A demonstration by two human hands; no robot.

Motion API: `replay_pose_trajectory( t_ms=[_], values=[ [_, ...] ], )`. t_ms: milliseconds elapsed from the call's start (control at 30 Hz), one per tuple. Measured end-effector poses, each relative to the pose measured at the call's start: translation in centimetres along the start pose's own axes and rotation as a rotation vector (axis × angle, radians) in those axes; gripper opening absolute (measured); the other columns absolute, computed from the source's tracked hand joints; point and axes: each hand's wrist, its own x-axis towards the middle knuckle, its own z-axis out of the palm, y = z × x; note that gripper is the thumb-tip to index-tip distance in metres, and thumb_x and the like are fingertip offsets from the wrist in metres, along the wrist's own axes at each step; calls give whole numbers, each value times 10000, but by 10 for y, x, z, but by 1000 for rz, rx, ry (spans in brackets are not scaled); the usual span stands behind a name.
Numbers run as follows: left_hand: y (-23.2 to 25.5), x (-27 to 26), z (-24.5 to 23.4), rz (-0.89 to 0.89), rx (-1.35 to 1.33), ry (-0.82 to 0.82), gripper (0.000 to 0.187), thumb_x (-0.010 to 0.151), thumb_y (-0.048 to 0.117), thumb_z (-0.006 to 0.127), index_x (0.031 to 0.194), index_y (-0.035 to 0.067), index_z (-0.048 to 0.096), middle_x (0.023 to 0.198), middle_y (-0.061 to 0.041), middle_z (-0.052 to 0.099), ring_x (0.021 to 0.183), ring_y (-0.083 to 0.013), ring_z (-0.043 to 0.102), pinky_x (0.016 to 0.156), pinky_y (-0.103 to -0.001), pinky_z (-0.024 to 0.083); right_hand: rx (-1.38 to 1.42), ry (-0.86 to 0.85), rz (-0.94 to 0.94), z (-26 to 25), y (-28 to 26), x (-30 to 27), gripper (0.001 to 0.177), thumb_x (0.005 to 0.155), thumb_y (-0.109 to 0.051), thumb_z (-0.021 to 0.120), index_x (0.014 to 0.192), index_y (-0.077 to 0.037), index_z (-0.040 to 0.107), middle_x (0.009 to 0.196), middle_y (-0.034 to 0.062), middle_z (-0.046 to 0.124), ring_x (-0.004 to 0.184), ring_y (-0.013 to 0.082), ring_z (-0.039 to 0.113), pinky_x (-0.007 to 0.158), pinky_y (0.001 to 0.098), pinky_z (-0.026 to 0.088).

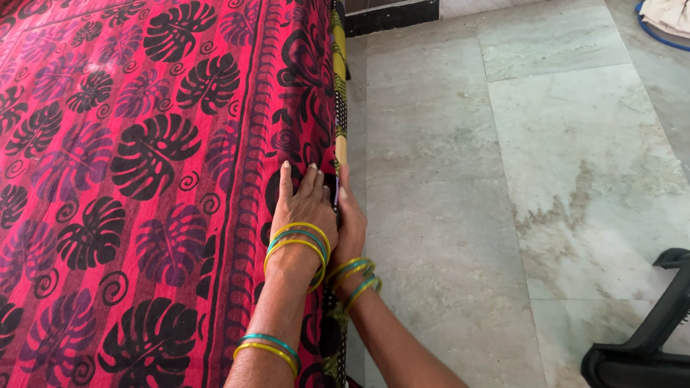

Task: The person smooths a red patterned bed sheet on a bed by hand, pressing and adjusting the fabric along the edges and center to remove wrinkles. The sheet remains on the bed throughout the clip.

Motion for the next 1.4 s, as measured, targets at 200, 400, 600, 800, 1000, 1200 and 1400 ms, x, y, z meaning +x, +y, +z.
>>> replay_pose_trajectory(
  t_ms=[200, 400, 600, 800, 1000, 1200, 1400],
  values=[
    [0, 6, 2, -28, -33, 93, 590, 908, 204, 443, 1464, 12, 488, 1554, -128, 449, 1500, -254, 278, 1212, -592, 18, 222, -218, 63, -1, 46, 71, 592, 1105, -280, 360, 1612, 16, 276, 1694, 123, 294, 1568, 182, 234, 1279, 315, 168],
    [-4, 13, 13, -100, -155, 217, 577, 883, 206, 442, 1419, 1, 508, 1565, -110, 430, 1519, -240, 246, 1195, -603, 32, 501, -176, 273, -4, 84, 105, 576, 1087, -343, 433, 1574, -41, 375, 1529, 78, 471, 1383, 169, 432, 1208, 330, 302],
    [-1, 15, 18, -80, -53, 152, 571, 926, 230, 435, 1442, -6, 499, 1581, -114, 427, 1523, -245, 254, 1219, -604, 16, 572, -210, 447, -15, 105, 116, 431, 1079, -406, 487, 1315, -63, 597, 1177, 65, 671, 1047, 180, 615, 990, 359, 497],
    [-1, 18, 12, -39, -52, 62, 573, 899, 225, 445, 1411, -19, 518, 1582, -131, 401, 1525, -266, 217, 1188, -635, 0, 377, -220, 505, -22, 116, 102, 457, 1132, -447, 468, 1217, -32, 638, 1033, 81, 672, 950, 186, 605, 875, 365, 516],
    [0, 15, 15, -18, 49, 124, 559, 902, 211, 467, 1407, -16, 541, 1552, -141, 447, 1508, -286, 266, 1200, -615, 33, 412, -194, 511, -21, 129, 68, 486, 1091, -404, 368, 1393, -81, 570, 1207, 90, 645, 1129, 197, 588, 993, 316, 472],
    [1, 12, 18, 38, 130, 83, 558, 926, 241, 461, 1409, -27, 538, 1538, -155, 471, 1509, -294, 287, 1214, -536, 62, -194, -258, 43, -26, 141, 64, 439, 1081, -271, 379, 1429, -38, 509, 1362, 143, 609, 1290, 255, 559, 1086, 326, 449],
    [2, 12, 22, 11, 79, 169, 607, 928, 215, 453, 1473, -48, 401, 1541, -148, 469, 1499, -270, 304, 1229, -517, 80, -744, -226, -291, -29, 128, 46, 481, 988, -220, 544, 1390, 40, 502, 1354, 235, 588, 1255, 380, 571, 1030, 425, 481]
  ],
)
